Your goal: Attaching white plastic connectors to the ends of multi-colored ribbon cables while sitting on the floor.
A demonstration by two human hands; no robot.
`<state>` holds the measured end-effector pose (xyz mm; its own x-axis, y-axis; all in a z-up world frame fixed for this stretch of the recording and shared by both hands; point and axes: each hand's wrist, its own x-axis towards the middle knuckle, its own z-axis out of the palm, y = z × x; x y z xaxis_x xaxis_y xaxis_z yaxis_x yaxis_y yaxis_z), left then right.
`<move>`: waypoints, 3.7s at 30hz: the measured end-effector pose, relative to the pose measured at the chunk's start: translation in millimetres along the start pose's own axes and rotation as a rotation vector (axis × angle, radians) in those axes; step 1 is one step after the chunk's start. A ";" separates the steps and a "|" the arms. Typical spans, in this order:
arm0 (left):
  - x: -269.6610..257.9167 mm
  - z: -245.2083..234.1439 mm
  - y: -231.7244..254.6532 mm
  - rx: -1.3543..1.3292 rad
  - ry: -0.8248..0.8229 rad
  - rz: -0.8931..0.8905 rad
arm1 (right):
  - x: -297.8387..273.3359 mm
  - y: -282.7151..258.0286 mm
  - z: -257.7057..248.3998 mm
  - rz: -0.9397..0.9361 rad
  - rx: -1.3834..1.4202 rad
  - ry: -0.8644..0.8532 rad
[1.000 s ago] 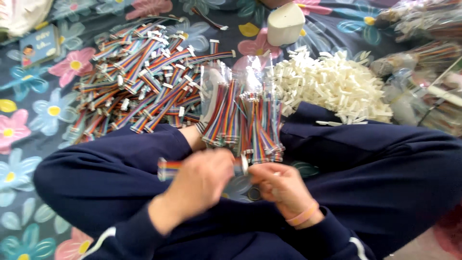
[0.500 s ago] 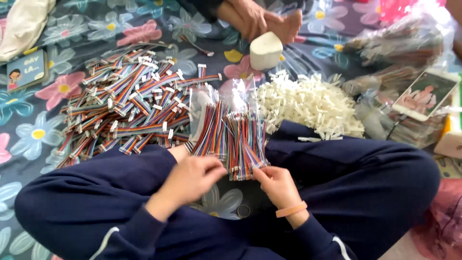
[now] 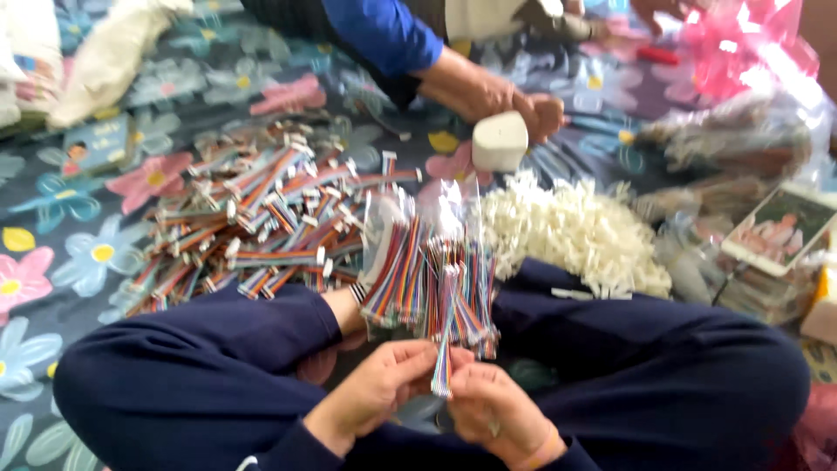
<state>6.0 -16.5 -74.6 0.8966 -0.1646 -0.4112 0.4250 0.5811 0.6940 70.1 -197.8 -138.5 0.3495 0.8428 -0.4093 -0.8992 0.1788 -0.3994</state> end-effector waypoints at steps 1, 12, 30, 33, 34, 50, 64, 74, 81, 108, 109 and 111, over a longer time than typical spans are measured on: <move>0.4 1.1 -1.1 0.008 -0.001 0.012 | 0.2 -1.4 1.5 -0.005 -0.008 -0.011; 15.9 -23.9 -17.0 0.424 0.151 0.173 | 10.9 -6.1 -15.4 0.033 -0.569 0.095; 17.8 6.4 22.2 -0.186 0.392 0.096 | -7.3 -12.7 30.0 -0.020 -0.555 0.202; 14.9 20.7 19.8 -0.082 0.382 0.136 | -7.4 -14.2 25.7 -0.057 -0.562 0.208; 12.3 22.7 19.2 -0.083 0.386 0.135 | -7.3 -14.4 24.3 -0.054 -0.561 0.206; -10.7 20.9 57.1 0.248 0.225 0.222 | -8.4 -43.2 46.0 -0.042 -0.874 0.215; -17.5 33.0 45.0 0.378 0.113 0.172 | -9.1 -50.1 77.1 -0.285 -0.290 0.098; -20.8 36.1 45.4 0.358 0.112 0.179 | -9.1 -42.1 79.1 -0.402 -0.431 0.319; -21.6 32.1 48.9 0.359 0.104 0.116 | -6.5 -49.3 75.8 -0.269 -0.333 0.106; 14.0 -20.8 -24.8 0.821 0.170 0.095 | 93.7 41.6 -130.4 0.150 0.293 0.222; 15.4 -21.8 -23.5 0.823 0.174 0.102 | 88.9 39.5 -121.2 0.150 0.287 0.217; 16.7 -23.9 -23.3 0.776 0.136 0.092 | 76.9 38.5 -104.0 0.048 0.149 0.232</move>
<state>8.1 -13.7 -111.8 0.9304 -0.0153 -0.3661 0.3604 -0.1426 0.9218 89.8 -178.9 -270.7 0.3413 0.7163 -0.6086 -0.9389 0.2286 -0.2574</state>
